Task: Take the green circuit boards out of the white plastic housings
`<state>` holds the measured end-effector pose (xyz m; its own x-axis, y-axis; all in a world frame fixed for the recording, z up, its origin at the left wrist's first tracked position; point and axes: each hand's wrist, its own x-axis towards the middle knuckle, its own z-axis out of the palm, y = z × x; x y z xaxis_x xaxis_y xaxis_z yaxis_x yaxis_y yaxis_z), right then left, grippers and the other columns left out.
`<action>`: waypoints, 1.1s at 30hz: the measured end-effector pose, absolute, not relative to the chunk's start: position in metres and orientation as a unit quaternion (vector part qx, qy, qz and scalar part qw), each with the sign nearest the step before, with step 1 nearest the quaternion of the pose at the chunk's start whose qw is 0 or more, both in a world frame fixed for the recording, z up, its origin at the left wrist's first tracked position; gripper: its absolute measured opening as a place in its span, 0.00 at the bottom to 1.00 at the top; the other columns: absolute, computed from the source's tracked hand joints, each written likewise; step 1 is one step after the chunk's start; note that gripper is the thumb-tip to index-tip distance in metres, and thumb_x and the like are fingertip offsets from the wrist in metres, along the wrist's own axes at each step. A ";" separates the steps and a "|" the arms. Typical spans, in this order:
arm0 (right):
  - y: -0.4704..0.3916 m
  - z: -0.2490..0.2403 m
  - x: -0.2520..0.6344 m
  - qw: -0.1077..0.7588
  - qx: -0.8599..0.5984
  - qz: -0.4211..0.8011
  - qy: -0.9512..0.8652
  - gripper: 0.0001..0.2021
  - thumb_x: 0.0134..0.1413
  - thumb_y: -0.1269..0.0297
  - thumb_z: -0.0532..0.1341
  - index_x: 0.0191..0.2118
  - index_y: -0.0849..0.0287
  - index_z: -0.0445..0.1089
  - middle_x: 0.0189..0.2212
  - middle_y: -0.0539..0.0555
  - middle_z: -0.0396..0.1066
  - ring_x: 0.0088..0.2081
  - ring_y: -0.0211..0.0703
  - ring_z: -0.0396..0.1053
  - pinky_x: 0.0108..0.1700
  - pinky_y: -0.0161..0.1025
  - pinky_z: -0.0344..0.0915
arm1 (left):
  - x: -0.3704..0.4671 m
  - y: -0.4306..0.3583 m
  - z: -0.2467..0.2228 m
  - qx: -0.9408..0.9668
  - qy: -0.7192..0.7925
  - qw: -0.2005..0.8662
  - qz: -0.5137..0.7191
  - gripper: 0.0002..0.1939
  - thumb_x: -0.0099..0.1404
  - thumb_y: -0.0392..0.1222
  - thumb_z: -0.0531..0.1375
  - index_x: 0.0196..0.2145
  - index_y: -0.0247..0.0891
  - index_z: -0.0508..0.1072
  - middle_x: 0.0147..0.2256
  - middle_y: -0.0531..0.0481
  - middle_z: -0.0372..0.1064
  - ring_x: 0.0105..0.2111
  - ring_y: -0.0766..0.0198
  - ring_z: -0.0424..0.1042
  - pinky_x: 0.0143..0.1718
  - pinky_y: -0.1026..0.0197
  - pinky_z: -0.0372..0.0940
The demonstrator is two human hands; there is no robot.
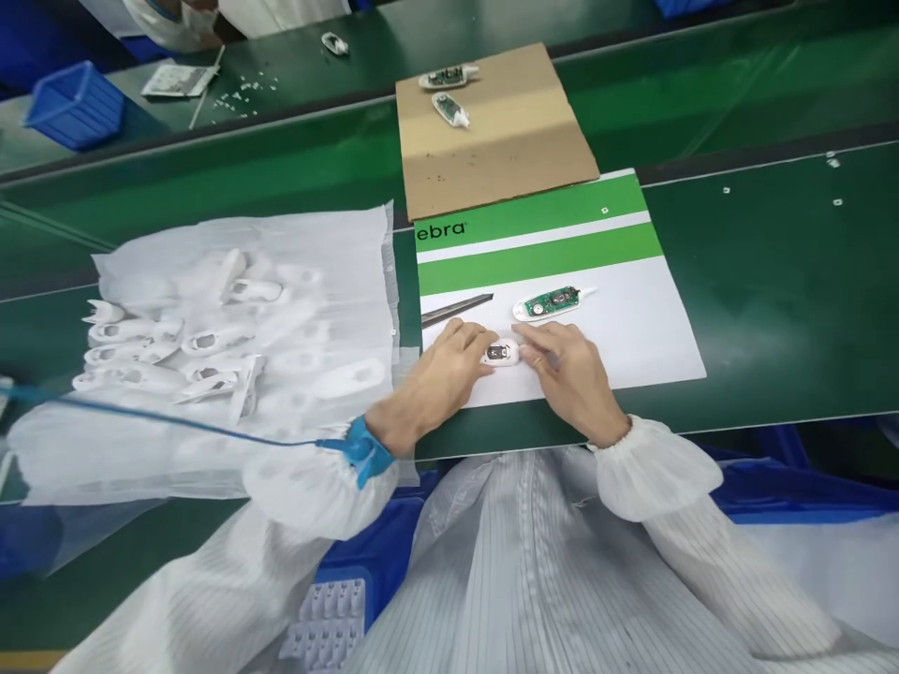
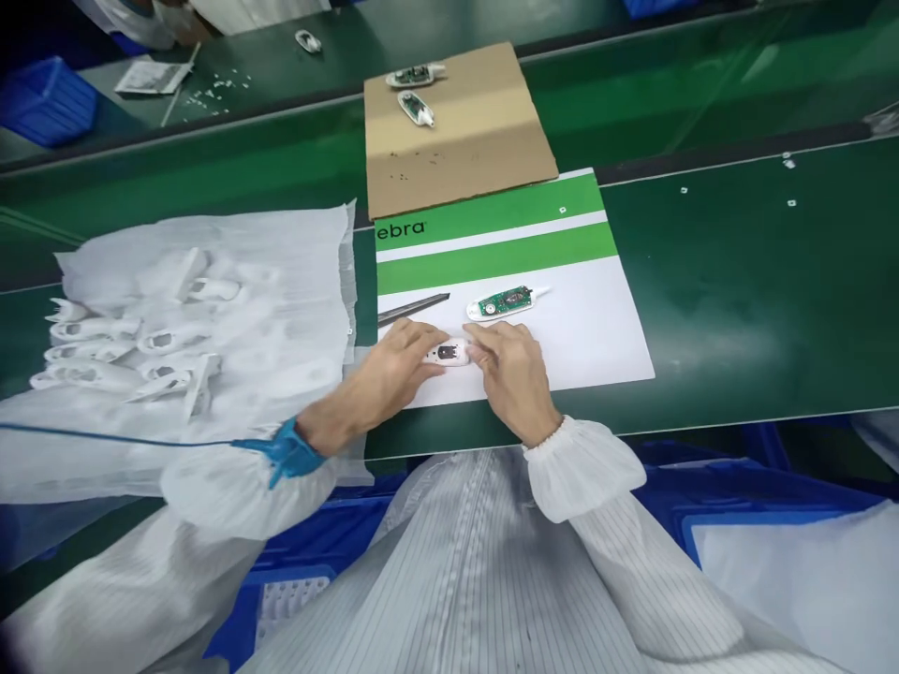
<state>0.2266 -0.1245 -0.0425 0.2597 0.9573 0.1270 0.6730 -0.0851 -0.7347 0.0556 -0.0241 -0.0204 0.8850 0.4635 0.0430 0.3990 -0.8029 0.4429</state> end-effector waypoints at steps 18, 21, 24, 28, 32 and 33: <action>-0.130 -0.022 0.221 0.090 -0.615 0.007 -0.784 0.09 0.64 0.70 0.57 0.42 0.67 0.73 0.37 0.59 0.69 0.41 0.47 0.65 0.44 0.45 0.65 | 0.057 -0.061 -0.030 0.948 0.271 0.147 0.081 0.09 0.72 0.37 0.52 0.48 0.33 0.67 0.46 0.41 0.65 0.46 0.54 0.63 0.45 0.52 0.64; -0.125 -0.019 0.222 0.057 -0.602 -0.005 -0.796 0.06 0.62 0.74 0.57 0.36 0.66 0.72 0.33 0.57 0.67 0.39 0.47 0.63 0.42 0.44 0.64 | 0.059 -0.057 -0.027 0.959 0.251 0.119 0.048 0.10 0.70 0.32 0.52 0.47 0.32 0.67 0.44 0.42 0.64 0.44 0.52 0.61 0.40 0.51 0.61; -0.118 -0.016 0.227 0.053 -0.585 0.017 -0.809 0.08 0.59 0.74 0.60 0.28 0.63 0.70 0.30 0.55 0.66 0.38 0.46 0.63 0.42 0.43 0.63 | 0.063 -0.052 -0.023 0.970 0.223 0.091 0.022 0.07 0.64 0.31 0.55 0.40 0.31 0.69 0.41 0.41 0.64 0.43 0.50 0.59 0.36 0.51 0.59; -0.114 -0.013 0.233 0.052 -0.562 0.060 -0.823 0.10 0.63 0.68 0.59 0.29 0.60 0.70 0.30 0.54 0.67 0.37 0.45 0.62 0.41 0.43 0.64 | 0.060 -0.050 -0.022 0.971 0.208 0.120 -0.006 0.05 0.64 0.32 0.55 0.38 0.33 0.69 0.41 0.41 0.64 0.42 0.51 0.60 0.37 0.51 0.59; -0.120 -0.010 0.225 0.032 -0.598 0.020 -0.801 0.07 0.61 0.75 0.57 0.36 0.63 0.72 0.33 0.57 0.67 0.39 0.49 0.62 0.41 0.46 0.63 | 0.051 -0.044 -0.019 0.952 0.228 0.202 0.024 0.10 0.72 0.39 0.51 0.45 0.35 0.69 0.45 0.41 0.66 0.46 0.51 0.62 0.44 0.48 0.62; -0.122 -0.010 0.222 0.035 -0.607 0.017 -0.794 0.07 0.60 0.76 0.57 0.36 0.63 0.72 0.33 0.57 0.67 0.39 0.50 0.62 0.41 0.46 0.63 | 0.052 -0.040 -0.018 0.941 0.234 0.239 0.041 0.11 0.73 0.41 0.51 0.47 0.36 0.69 0.46 0.42 0.66 0.47 0.52 0.62 0.46 0.49 0.62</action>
